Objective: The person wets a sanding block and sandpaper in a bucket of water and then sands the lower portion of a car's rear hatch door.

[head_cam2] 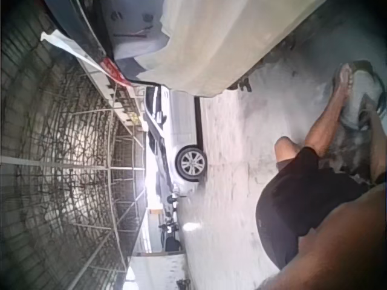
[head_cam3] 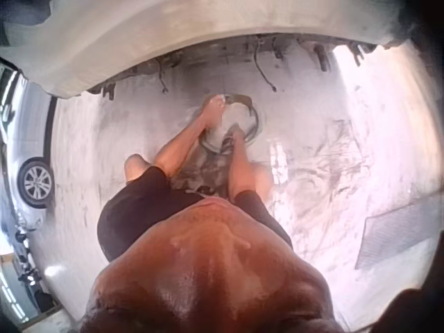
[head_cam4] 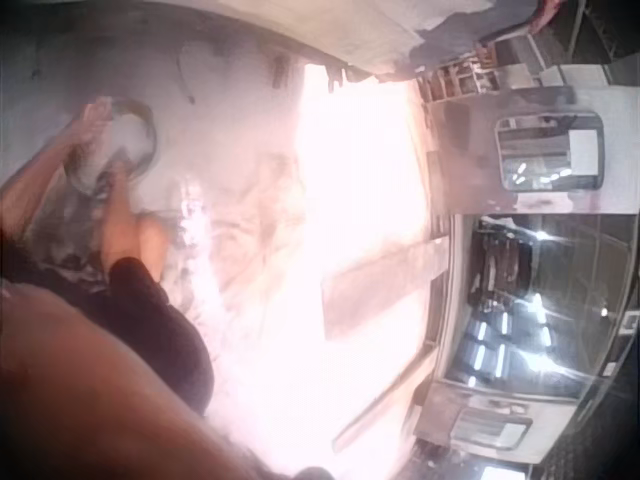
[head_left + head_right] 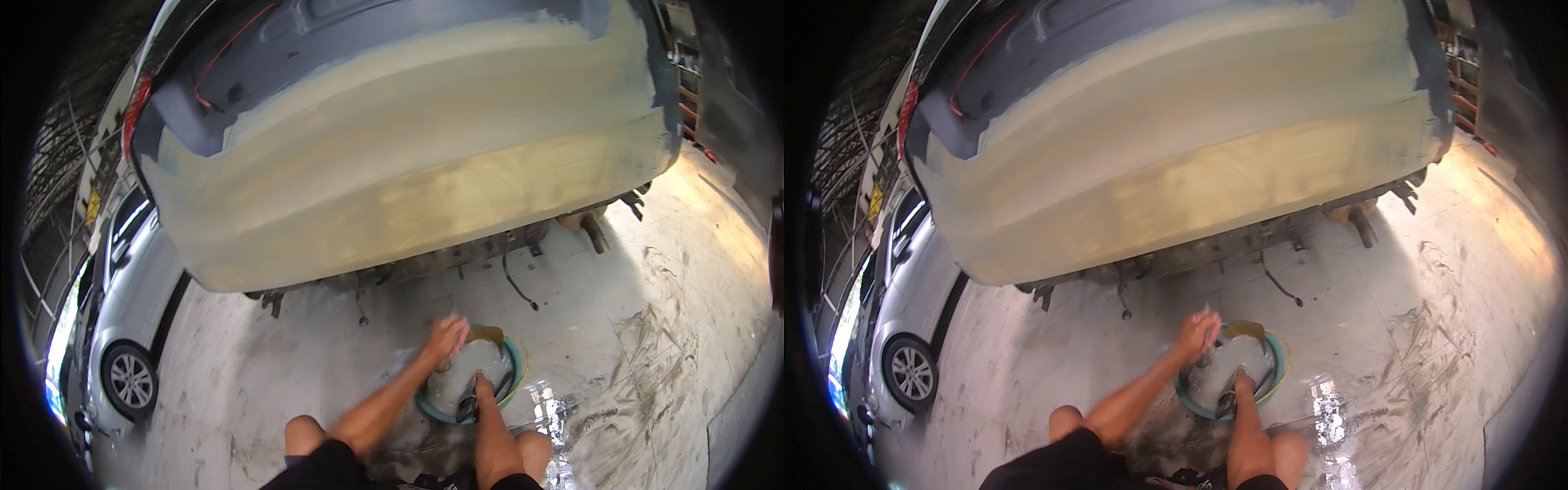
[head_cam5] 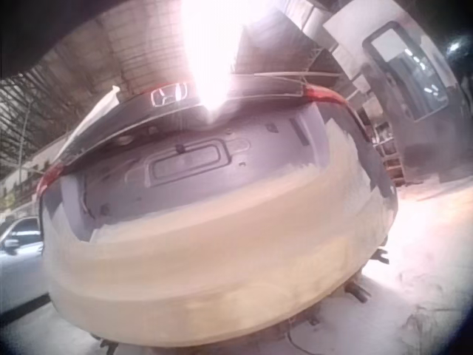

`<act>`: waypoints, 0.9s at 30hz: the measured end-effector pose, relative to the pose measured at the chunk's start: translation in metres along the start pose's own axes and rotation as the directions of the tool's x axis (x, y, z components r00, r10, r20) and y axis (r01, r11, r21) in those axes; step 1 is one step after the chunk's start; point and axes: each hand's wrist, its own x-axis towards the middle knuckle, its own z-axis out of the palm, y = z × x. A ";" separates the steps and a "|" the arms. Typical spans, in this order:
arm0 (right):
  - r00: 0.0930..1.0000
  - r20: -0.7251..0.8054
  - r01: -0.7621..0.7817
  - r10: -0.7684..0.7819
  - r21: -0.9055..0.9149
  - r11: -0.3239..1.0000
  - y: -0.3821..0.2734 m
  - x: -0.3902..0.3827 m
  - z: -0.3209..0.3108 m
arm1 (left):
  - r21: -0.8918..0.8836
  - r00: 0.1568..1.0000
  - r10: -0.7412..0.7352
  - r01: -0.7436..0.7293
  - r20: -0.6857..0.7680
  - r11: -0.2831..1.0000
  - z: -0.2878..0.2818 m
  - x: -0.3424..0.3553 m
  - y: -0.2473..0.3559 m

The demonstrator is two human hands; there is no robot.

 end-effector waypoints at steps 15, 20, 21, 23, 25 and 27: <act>0.637 -0.213 0.770 -0.741 0.131 0.625 -0.141 -0.116 -0.023 | 0.489 0.520 0.384 -0.075 0.763 -0.869 -0.182 -0.148 0.338; -0.179 -0.401 0.950 -0.898 -0.309 -0.051 -0.260 -0.285 -0.017 | 0.710 0.565 0.585 -0.001 0.582 -0.705 -0.306 -0.200 0.250; -0.309 -0.406 0.890 -0.860 -0.441 -0.112 -0.284 -0.305 -0.010 | 0.763 0.618 0.585 -0.037 0.525 -0.645 -0.306 -0.200 0.228; -0.461 -0.413 0.801 -0.785 -0.574 -0.169 -0.326 -0.329 0.002 | 0.778 0.664 0.449 -0.346 0.598 -0.524 -0.301 -0.201 0.190; -0.522 -0.493 0.767 -0.696 -0.628 -0.131 -0.351 -0.336 0.028 | 0.672 0.574 0.363 -0.533 0.734 -0.514 -0.304 -0.204 0.161; -0.445 -0.596 0.817 -0.668 -0.576 -0.030 -0.350 -0.344 0.054 | 0.622 0.497 0.376 -0.606 0.782 -0.496 -0.321 -0.205 0.150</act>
